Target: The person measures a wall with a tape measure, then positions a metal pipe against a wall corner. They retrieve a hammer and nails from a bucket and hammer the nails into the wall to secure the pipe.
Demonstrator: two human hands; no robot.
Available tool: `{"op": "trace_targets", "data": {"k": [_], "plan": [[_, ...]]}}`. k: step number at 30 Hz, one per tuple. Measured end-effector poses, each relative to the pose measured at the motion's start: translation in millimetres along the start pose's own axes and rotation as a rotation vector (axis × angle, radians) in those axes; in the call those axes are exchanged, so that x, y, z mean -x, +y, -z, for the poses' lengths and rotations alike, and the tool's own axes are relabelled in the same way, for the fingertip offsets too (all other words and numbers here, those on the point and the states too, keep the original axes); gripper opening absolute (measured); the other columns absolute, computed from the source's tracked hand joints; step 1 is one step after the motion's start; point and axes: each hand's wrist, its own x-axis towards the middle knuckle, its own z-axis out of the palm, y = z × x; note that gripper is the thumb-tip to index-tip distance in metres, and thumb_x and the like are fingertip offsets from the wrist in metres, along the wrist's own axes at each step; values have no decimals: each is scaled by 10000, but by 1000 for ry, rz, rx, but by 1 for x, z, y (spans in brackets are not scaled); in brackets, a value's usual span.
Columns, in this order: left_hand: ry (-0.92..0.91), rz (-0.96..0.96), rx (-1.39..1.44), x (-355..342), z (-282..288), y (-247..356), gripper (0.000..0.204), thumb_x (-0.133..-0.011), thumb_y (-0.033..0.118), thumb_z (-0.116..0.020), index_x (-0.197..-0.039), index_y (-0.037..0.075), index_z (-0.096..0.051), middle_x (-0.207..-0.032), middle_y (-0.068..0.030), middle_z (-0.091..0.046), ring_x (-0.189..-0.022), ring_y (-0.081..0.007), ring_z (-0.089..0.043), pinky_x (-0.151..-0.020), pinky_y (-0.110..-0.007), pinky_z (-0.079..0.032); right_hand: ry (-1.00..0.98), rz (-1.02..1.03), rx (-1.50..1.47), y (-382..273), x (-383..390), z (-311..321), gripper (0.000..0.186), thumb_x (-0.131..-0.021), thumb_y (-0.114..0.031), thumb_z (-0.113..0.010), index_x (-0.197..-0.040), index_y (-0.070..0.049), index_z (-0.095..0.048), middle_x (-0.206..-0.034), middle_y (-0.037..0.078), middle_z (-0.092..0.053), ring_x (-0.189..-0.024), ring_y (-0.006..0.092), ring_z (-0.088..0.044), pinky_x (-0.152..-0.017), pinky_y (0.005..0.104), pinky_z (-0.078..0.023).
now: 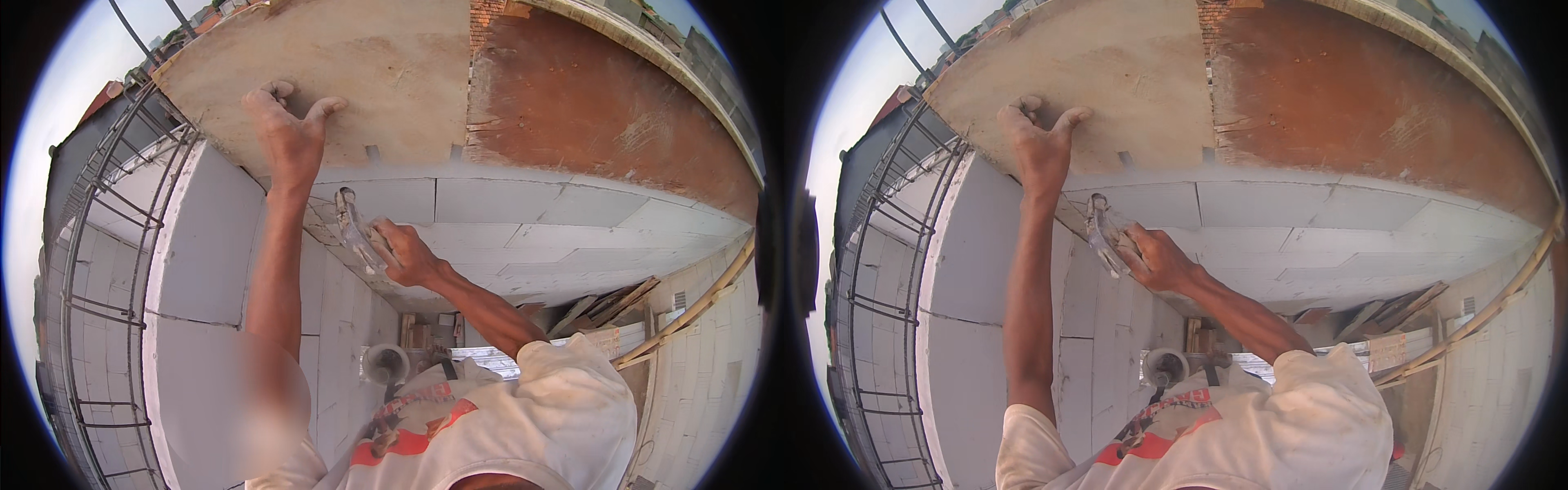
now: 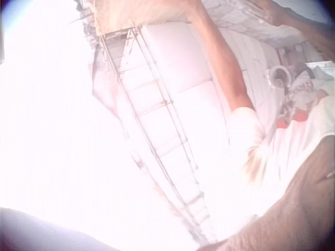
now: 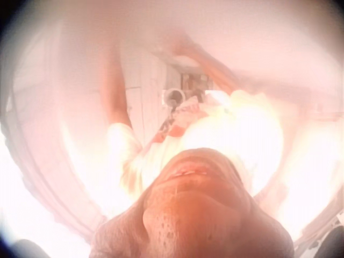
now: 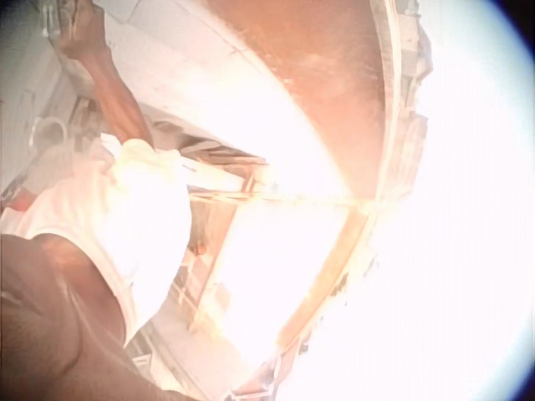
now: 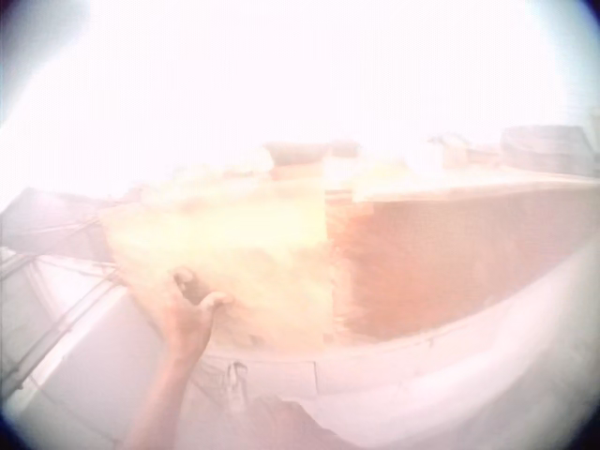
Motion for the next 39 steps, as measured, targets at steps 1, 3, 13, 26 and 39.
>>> {"op": "trace_targets", "data": {"k": [1,3,13,26,39], "plan": [[-8,27,-6,1,2,2,686,-627,227,-1001,-1050,-24,-521,-997,-99,-481,-863,-224,-471,-753,-359,-455,56,58,-4,-1,7,11,240,-982,-169,-608,-1107,13,-513,-742,151,-582,-609,295,-526,-601,388,-459],[-23,66,-8,0,3,5,685,-632,238,-1001,-1050,-23,-525,-995,-94,-480,-862,-216,-470,-756,-354,-458,177,189,-16,-28,2,40,205,-961,-112,-594,-1103,13,-514,-745,126,-560,-607,254,-520,-599,361,-454],[-56,52,-62,1,5,-2,716,-658,334,-991,-1095,-22,-549,-1011,-75,-503,-886,-181,-487,-795,-336,-479,384,90,43,3,12,72,188,-925,-46,-520,-1103,12,-535,-733,44,-540,-615,135,-486,-564,290,-427],[-8,2,-34,1,3,2,657,-672,270,-984,-1068,-8,-540,-997,-74,-499,-870,-188,-475,-787,-345,-473,420,113,-102,31,20,76,205,-1017,-233,-532,-1064,-33,-534,-697,-17,-476,-550,58,-394,-478,238,-353],[19,117,140,2,10,4,634,-617,91,-970,-1049,10,-512,-997,-82,-441,-864,-215,-439,-775,-347,-457,281,-618,-507,-5,93,21,265,-1061,-328,-574,-1023,-67,-541,-651,-45,-463,-472,58,-447,-411,263,-371]]}}
